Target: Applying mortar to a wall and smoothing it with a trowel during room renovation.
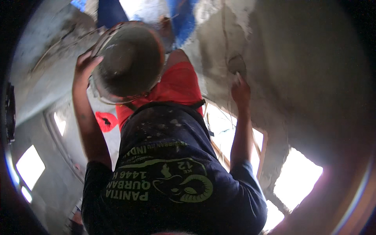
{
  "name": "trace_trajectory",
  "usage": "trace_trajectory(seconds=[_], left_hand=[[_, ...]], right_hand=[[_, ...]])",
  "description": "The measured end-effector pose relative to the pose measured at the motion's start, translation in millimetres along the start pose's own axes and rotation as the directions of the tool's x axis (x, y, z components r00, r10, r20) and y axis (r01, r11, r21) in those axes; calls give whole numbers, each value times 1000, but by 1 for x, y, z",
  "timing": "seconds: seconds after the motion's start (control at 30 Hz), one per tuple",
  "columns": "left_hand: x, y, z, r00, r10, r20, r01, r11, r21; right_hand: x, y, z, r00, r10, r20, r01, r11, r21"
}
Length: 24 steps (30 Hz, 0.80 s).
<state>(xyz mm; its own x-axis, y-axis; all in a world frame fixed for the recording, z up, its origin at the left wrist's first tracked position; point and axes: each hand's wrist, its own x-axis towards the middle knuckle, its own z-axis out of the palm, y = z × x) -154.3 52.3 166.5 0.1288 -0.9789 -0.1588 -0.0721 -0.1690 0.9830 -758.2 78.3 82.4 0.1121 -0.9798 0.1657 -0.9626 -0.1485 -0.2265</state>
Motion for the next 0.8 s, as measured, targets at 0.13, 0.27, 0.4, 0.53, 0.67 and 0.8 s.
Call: trace_trajectory(seconds=[0.13, 0.27, 0.4, 0.53, 0.67, 0.8], left_hand=[[-2, -15, -14, 997, -78, -23, 80, 993, 84], [7, -15, -9, 998, -8, 59, 3, 997, 79], [14, -11, 0, 996, 43, 78, -49, 996, 74], [15, -6, 8, 995, 51, 90, -58, 996, 70], [7, 0, 4, 983, 21, 182, -35, 997, 71], [-3, 6, 6, 973, 42, 227, -48, 999, 22]], right_hand=[[3, -94, -54, 723, 463, 513, -687, 398, 608], [25, -131, -57, 720, -36, 693, -619, 418, 665], [69, -206, -28, 876, -354, 326, 112, 809, 577], [116, -276, -18, 662, -422, 620, 492, 868, 65], [143, -332, -14, 519, -381, 765, 507, 858, 83], [162, -356, 14, 323, -416, 850, 547, 815, 191]])
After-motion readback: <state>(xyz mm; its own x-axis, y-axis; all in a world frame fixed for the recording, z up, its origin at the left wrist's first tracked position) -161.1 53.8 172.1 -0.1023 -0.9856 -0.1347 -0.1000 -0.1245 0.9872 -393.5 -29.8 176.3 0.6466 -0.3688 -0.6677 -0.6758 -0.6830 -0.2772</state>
